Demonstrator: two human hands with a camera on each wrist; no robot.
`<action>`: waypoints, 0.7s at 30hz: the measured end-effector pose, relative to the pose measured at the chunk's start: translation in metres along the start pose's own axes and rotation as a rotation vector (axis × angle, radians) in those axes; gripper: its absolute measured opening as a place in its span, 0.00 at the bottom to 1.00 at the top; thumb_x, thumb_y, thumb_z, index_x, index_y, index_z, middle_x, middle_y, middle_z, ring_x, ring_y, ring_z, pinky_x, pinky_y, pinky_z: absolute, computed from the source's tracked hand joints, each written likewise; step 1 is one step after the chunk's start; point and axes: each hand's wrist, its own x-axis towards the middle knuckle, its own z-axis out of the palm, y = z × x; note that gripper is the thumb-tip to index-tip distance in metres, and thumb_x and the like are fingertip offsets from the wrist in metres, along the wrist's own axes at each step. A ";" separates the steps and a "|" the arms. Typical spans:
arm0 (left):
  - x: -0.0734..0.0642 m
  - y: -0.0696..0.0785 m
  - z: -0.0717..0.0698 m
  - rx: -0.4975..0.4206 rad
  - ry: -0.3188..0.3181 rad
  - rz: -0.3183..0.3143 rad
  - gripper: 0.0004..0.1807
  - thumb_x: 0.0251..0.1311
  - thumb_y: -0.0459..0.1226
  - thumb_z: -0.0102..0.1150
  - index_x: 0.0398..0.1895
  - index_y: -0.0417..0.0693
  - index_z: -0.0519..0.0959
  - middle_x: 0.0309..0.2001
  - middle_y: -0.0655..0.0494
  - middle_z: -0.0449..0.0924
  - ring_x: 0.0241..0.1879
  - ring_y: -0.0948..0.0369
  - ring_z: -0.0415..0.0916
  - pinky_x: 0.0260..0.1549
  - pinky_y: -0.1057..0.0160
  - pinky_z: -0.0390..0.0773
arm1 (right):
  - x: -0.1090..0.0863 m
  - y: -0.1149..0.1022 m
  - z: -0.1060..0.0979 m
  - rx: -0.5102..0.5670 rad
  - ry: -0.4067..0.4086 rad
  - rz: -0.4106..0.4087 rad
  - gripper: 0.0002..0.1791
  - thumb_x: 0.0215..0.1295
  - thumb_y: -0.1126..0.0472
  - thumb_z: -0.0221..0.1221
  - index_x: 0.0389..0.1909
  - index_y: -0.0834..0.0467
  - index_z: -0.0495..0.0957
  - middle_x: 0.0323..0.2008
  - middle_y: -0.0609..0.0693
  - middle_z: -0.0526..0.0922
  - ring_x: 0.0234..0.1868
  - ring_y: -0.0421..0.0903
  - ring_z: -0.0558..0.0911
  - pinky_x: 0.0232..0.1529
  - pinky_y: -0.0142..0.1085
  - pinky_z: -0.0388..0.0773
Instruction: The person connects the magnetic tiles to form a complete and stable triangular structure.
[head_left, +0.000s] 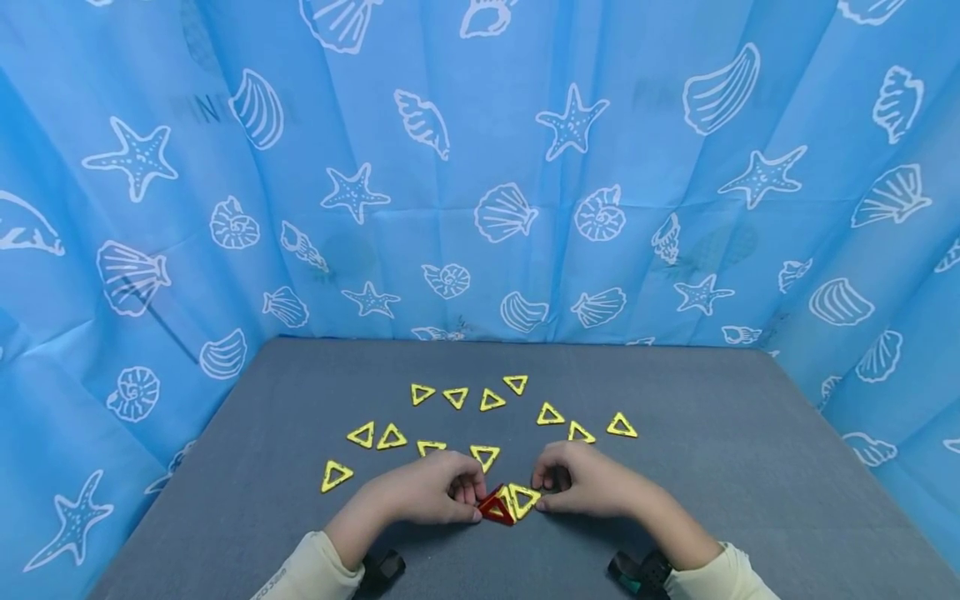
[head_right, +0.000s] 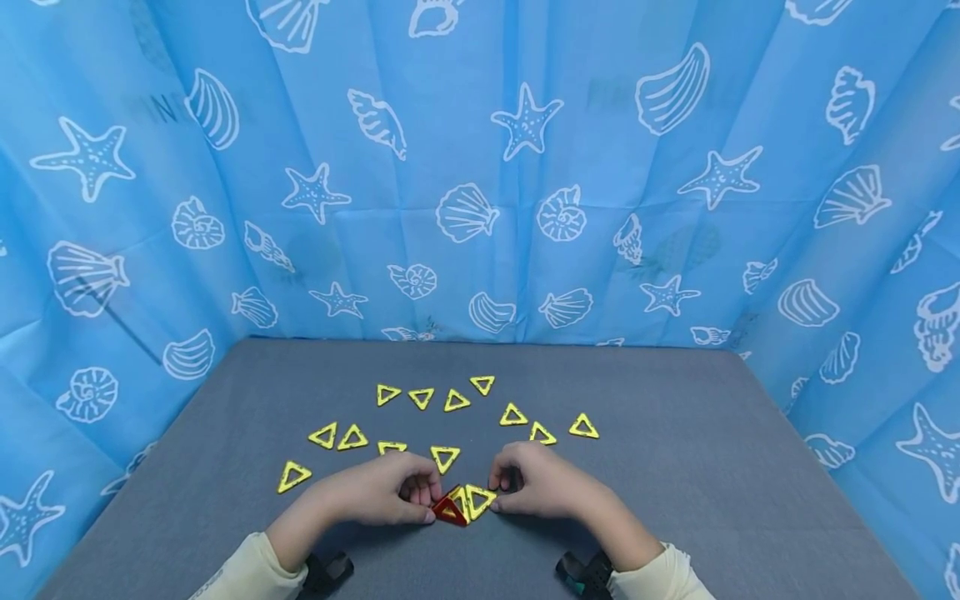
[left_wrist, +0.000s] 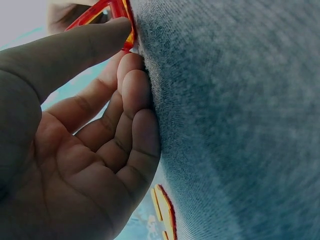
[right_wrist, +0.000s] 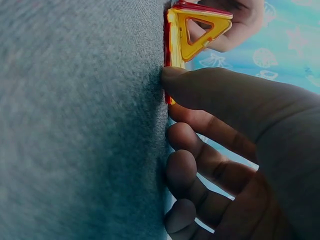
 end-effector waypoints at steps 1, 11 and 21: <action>0.000 0.000 0.000 -0.001 0.001 -0.001 0.05 0.67 0.35 0.71 0.40 0.49 0.82 0.32 0.59 0.81 0.31 0.65 0.77 0.33 0.67 0.76 | 0.000 0.000 0.000 -0.002 0.001 0.002 0.06 0.64 0.58 0.74 0.38 0.49 0.86 0.35 0.45 0.83 0.35 0.38 0.79 0.36 0.31 0.77; 0.000 0.002 0.000 -0.009 -0.005 -0.021 0.05 0.66 0.35 0.72 0.40 0.47 0.83 0.32 0.58 0.80 0.30 0.64 0.76 0.31 0.67 0.74 | -0.001 0.000 -0.002 0.026 -0.016 -0.023 0.05 0.67 0.57 0.72 0.38 0.52 0.86 0.34 0.44 0.83 0.34 0.36 0.78 0.36 0.31 0.77; 0.001 0.001 0.000 -0.016 -0.010 -0.014 0.05 0.66 0.35 0.72 0.39 0.47 0.83 0.31 0.59 0.80 0.30 0.64 0.75 0.30 0.67 0.74 | 0.001 -0.005 -0.002 0.090 -0.003 -0.061 0.07 0.68 0.60 0.70 0.40 0.58 0.84 0.33 0.41 0.81 0.32 0.34 0.77 0.35 0.31 0.77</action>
